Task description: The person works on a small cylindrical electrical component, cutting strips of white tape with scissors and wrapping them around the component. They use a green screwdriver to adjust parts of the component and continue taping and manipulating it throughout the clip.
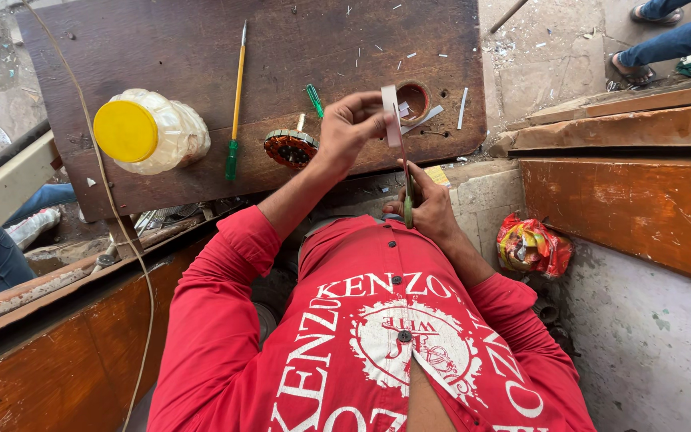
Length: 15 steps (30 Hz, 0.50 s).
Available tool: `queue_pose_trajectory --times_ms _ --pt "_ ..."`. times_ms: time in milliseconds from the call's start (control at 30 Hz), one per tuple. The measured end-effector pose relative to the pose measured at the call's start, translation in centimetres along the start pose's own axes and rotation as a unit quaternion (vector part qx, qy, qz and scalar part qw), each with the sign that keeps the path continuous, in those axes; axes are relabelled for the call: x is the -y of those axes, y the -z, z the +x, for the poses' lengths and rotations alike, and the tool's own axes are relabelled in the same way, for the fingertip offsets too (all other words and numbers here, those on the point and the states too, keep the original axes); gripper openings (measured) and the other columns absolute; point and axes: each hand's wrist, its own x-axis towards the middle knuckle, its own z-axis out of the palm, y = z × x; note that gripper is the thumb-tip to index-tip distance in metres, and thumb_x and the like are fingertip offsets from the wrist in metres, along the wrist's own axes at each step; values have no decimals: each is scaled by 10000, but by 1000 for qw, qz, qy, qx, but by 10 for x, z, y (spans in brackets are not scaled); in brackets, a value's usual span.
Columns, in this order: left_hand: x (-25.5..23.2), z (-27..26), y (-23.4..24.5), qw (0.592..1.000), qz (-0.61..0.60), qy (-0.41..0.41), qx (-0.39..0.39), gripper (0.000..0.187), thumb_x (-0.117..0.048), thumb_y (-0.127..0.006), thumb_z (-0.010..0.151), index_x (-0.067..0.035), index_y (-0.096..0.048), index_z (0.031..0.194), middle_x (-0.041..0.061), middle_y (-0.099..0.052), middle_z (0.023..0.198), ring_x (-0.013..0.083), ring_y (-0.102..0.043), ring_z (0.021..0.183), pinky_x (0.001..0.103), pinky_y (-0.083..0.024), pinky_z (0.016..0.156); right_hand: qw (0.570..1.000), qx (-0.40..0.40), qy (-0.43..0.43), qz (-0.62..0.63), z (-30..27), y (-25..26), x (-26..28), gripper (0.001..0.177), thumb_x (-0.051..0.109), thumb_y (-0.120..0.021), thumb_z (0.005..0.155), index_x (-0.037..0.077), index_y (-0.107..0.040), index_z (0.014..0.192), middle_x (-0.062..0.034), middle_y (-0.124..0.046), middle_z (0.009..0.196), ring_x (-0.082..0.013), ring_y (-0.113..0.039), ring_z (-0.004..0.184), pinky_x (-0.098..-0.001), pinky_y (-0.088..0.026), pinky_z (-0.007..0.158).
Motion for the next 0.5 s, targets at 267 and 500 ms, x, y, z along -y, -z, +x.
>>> queue_pose_trajectory --times_ms 267,500 --pt "4 -10 -6 1000 11 20 8 350 -54 -757 932 55 -663 1251 139 -775 1111 174 -762 987 364 -668 856 1000 6 11 22 3 4 -1 931 258 -924 761 46 -472 1547 14 -611 778 -45 -594 709 -217 -484 616" --pt "-6 -4 -3 1000 22 -9 3 391 -44 -766 918 31 -645 1282 137 -772 1092 187 -760 959 367 -669 832 1000 8 -6 8 -3 -3 -4 911 239 -896 777 56 -464 1558 6 -642 750 -31 -603 679 -210 -506 588"
